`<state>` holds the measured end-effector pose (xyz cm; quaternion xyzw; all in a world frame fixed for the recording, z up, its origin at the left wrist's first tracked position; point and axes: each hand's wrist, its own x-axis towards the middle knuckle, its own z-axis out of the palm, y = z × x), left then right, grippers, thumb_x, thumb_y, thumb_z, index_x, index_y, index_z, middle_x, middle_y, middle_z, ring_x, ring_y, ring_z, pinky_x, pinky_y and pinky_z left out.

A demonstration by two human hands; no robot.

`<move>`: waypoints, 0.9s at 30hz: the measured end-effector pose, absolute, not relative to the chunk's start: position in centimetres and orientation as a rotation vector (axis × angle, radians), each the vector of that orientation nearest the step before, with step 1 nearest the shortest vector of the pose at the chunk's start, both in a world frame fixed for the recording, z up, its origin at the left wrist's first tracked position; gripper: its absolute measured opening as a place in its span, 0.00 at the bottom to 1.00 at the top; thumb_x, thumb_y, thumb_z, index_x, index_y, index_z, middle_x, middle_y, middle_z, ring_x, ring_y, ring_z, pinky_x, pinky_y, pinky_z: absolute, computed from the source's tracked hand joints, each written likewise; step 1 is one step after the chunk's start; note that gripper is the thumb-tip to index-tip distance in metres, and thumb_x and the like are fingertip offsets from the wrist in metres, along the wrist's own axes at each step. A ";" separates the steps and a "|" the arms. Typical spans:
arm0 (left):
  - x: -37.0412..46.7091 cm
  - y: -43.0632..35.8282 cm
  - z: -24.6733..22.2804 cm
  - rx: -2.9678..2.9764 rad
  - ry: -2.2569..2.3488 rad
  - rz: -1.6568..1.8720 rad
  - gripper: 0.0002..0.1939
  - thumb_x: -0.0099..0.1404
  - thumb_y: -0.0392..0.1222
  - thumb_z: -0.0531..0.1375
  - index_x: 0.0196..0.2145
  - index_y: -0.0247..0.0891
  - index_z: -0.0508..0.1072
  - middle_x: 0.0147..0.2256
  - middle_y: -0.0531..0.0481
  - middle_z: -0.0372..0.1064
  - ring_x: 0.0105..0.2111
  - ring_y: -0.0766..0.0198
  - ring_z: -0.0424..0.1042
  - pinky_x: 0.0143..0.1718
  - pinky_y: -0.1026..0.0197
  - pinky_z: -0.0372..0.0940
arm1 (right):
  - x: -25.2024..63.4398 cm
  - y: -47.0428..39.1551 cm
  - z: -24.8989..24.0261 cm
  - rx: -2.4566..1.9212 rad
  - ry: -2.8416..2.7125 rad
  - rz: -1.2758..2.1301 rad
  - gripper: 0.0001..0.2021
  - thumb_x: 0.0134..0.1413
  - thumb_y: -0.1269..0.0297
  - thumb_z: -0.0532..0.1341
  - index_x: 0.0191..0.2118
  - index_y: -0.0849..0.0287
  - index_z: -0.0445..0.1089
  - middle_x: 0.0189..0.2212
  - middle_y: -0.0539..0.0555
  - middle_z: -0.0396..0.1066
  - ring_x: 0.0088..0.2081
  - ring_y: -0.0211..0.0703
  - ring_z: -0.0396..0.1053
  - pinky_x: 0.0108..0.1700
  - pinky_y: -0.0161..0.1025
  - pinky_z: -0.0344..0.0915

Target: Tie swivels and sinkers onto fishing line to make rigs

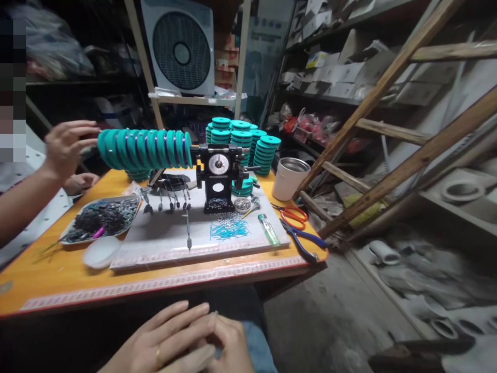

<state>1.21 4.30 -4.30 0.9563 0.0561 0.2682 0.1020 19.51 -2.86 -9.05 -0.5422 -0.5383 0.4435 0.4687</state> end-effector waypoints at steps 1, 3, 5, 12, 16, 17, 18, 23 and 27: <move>1.8 4.8 -3.7 2.865 0.145 0.779 0.20 0.71 0.34 0.55 0.59 0.37 0.70 0.50 0.41 0.78 0.55 0.53 0.74 0.62 0.50 0.62 | 19.9 -3.0 -8.6 -1.343 -1.352 1.056 0.06 0.51 0.63 0.64 0.26 0.58 0.74 0.26 0.52 0.76 0.30 0.44 0.72 0.35 0.35 0.67; 2.8 5.8 -3.2 2.889 0.147 0.775 0.17 0.72 0.31 0.52 0.55 0.32 0.72 0.42 0.40 0.80 0.44 0.57 0.79 0.61 0.49 0.63 | 20.9 -3.3 -7.6 -1.400 -1.418 0.993 0.07 0.53 0.67 0.63 0.26 0.57 0.74 0.25 0.50 0.75 0.29 0.41 0.71 0.35 0.33 0.66; 3.1 6.4 -3.4 2.873 0.163 0.813 0.16 0.72 0.29 0.48 0.48 0.31 0.74 0.33 0.43 0.79 0.33 0.61 0.79 0.58 0.50 0.67 | 22.1 -3.6 -6.2 -1.462 -1.534 0.902 0.08 0.57 0.69 0.61 0.28 0.56 0.74 0.24 0.49 0.75 0.29 0.40 0.72 0.36 0.32 0.66; 3.0 6.8 -4.5 2.632 0.332 1.123 0.13 0.65 0.23 0.55 0.43 0.34 0.71 0.26 0.48 0.72 0.25 0.64 0.67 0.27 0.62 0.65 | 25.8 -1.2 -2.5 -1.420 -1.681 0.336 0.06 0.63 0.71 0.60 0.38 0.54 0.73 0.31 0.49 0.77 0.33 0.40 0.75 0.38 0.34 0.70; 3.4 6.7 -4.7 2.325 0.551 1.304 0.13 0.65 0.22 0.56 0.43 0.36 0.70 0.30 0.49 0.73 0.30 0.66 0.72 0.33 0.65 0.68 | 25.9 2.2 -1.8 -1.427 -1.761 -0.170 0.10 0.62 0.75 0.61 0.46 0.58 0.73 0.44 0.60 0.75 0.49 0.50 0.69 0.52 0.48 0.69; 3.6 6.7 -4.7 2.276 0.616 1.338 0.13 0.65 0.22 0.57 0.43 0.36 0.70 0.31 0.49 0.73 0.31 0.66 0.73 0.35 0.65 0.68 | 25.6 3.0 -1.7 -1.440 -1.796 -0.225 0.11 0.62 0.75 0.60 0.48 0.60 0.73 0.48 0.62 0.73 0.54 0.53 0.66 0.56 0.52 0.67; 3.7 6.7 -4.8 2.243 0.678 1.362 0.13 0.65 0.23 0.57 0.42 0.37 0.70 0.32 0.50 0.73 0.33 0.66 0.74 0.36 0.66 0.69 | 25.3 3.7 -1.5 -1.454 -1.833 -0.250 0.11 0.62 0.74 0.60 0.49 0.62 0.73 0.52 0.65 0.71 0.58 0.56 0.62 0.58 0.56 0.64; 4.1 6.7 -4.8 2.234 0.815 1.383 0.12 0.65 0.24 0.58 0.43 0.38 0.71 0.33 0.50 0.74 0.34 0.66 0.76 0.38 0.68 0.70 | 23.5 5.7 -1.6 -1.514 -2.031 -0.234 0.16 0.64 0.66 0.60 0.56 0.65 0.70 0.63 0.66 0.63 0.67 0.65 0.48 0.61 0.65 0.61; 4.0 6.6 -5.0 2.255 0.849 1.370 0.12 0.66 0.25 0.58 0.44 0.39 0.70 0.32 0.50 0.75 0.33 0.65 0.77 0.36 0.66 0.70 | 23.7 5.8 -2.7 -1.489 -2.054 -0.199 0.13 0.64 0.67 0.61 0.53 0.59 0.71 0.61 0.65 0.64 0.66 0.65 0.51 0.58 0.65 0.65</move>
